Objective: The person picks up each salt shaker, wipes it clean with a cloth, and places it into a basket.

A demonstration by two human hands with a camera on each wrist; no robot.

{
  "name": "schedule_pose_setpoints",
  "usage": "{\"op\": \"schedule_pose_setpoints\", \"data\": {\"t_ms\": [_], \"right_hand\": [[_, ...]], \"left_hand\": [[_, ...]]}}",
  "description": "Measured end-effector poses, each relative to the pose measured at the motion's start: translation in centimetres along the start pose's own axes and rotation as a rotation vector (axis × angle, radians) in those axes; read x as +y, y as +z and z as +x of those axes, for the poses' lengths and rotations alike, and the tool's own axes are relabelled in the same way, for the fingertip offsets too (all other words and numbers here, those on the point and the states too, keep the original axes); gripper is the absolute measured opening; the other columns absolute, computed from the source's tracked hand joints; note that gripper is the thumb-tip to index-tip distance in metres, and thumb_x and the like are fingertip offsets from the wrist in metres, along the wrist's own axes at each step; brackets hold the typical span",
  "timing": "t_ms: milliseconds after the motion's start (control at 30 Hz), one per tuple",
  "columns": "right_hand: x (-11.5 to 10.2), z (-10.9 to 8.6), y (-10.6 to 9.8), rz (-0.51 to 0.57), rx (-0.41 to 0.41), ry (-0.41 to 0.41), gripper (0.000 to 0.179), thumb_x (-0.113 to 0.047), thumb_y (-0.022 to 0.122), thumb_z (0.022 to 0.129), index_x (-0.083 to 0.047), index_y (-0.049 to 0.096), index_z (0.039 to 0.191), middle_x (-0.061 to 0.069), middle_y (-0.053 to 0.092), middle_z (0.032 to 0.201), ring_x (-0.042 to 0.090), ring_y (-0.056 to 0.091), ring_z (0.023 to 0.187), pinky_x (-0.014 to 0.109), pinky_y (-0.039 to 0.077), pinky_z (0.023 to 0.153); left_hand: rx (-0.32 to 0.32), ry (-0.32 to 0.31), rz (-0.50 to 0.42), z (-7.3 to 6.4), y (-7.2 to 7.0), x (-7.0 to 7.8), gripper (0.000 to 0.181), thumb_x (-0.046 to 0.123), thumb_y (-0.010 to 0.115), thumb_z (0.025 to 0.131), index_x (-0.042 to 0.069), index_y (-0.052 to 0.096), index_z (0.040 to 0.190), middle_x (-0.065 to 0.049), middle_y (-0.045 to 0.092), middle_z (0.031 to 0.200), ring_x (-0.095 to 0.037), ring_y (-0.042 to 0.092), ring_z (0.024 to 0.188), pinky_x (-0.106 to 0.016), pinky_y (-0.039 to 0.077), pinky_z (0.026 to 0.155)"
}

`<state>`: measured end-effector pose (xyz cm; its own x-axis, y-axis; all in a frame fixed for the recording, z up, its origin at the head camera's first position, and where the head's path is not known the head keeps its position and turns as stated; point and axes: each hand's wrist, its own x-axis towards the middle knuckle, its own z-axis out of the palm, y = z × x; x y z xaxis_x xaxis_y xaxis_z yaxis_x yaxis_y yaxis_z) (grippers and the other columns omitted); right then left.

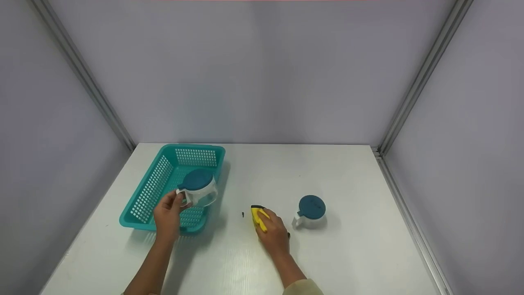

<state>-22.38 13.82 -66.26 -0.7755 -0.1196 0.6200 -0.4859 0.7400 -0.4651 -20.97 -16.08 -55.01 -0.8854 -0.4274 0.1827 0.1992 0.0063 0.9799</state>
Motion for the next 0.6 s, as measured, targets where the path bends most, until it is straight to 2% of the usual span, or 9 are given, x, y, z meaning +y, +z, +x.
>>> {"op": "schedule_pose_setpoints", "data": {"t_ms": [167,433,600], "right_hand": [[-0.1,0.1,-0.1,-0.008,-0.019,0.013,0.044,-0.011,0.080,0.078,-0.014,0.070,0.121,0.004,0.066,0.123,0.022,0.065,0.111,0.041,0.055,0.092],[0.0,0.1,0.1,-0.017,-0.032,0.022,0.043,-0.012,0.079,0.080,-0.014,0.070,0.122,0.003,0.066,0.123,0.020,0.065,0.111,0.038,0.055,0.092],[0.1,0.0,0.1,-0.033,-0.014,0.012,0.045,-0.011,0.080,0.077,-0.014,0.071,0.121,0.003,0.067,0.122,0.021,0.065,0.109,0.040,0.056,0.090]], "left_hand": [[0.022,0.004,0.019,1.0,-1.3,0.0,0.038,0.032,0.059,0.099,0.003,0.063,0.122,-0.012,0.066,0.113,-0.021,0.064,0.102,-0.029,0.059,0.078],[0.080,-0.002,0.052,2.5,-3.3,-0.6,0.039,0.033,0.058,0.099,0.003,0.062,0.123,-0.012,0.065,0.115,-0.014,0.064,0.102,-0.025,0.059,0.078],[0.107,-0.024,0.086,3.2,-4.2,-0.7,0.039,0.032,0.056,0.100,0.002,0.060,0.125,-0.013,0.064,0.119,-0.015,0.063,0.105,-0.023,0.058,0.078]]}}
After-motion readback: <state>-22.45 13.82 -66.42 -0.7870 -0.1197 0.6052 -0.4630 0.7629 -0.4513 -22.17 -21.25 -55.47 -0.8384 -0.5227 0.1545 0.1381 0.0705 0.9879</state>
